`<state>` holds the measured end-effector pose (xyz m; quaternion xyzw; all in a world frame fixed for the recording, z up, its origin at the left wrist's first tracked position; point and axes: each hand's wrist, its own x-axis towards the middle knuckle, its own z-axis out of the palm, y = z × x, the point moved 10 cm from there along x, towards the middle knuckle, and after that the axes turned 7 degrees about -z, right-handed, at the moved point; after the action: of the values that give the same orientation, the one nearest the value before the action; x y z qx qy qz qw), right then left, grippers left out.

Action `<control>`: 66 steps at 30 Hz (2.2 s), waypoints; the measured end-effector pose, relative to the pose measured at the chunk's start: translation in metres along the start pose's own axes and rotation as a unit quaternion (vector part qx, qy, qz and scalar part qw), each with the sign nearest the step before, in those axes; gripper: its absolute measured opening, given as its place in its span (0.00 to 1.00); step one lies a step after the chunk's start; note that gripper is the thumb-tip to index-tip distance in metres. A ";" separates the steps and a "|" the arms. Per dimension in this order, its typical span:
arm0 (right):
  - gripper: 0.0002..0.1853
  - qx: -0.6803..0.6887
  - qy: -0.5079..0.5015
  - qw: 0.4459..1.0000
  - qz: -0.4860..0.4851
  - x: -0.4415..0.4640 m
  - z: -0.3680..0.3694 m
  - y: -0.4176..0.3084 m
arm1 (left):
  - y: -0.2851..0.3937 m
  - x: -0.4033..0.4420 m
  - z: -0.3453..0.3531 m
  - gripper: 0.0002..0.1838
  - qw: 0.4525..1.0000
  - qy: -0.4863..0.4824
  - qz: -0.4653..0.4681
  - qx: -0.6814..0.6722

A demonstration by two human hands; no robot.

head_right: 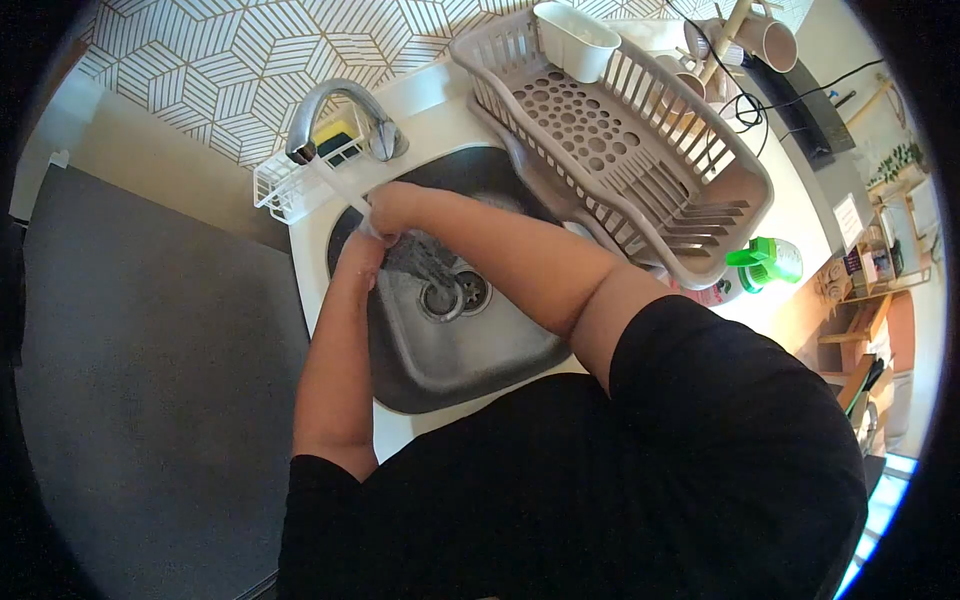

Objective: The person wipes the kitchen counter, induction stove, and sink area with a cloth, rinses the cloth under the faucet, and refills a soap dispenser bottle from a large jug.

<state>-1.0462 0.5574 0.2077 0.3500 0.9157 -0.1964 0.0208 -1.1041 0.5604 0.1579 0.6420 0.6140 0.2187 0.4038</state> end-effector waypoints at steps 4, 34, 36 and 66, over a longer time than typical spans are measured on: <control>0.25 0.437 0.304 0.847 -0.009 -0.029 0.001 0.010 | -0.002 -0.014 -0.032 0.10 0.981 0.086 -0.065 -0.158; 0.25 0.493 0.219 0.832 0.131 0.024 0.131 0.089 | -0.047 -0.053 0.033 0.24 0.915 0.041 -0.235 -0.325; 0.25 0.706 0.234 0.655 0.133 -0.002 0.102 0.065 | -0.042 -0.045 0.019 0.21 0.966 0.022 -0.146 -0.212; 0.14 0.320 0.321 0.877 0.160 -0.013 0.060 0.044 | -0.077 -0.067 0.093 0.31 0.769 -0.016 -0.317 -0.555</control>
<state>-1.0139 0.5562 0.1397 0.5235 0.6904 -0.3496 -0.3564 -1.0889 0.4662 0.0583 0.0780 0.5479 0.3709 0.7457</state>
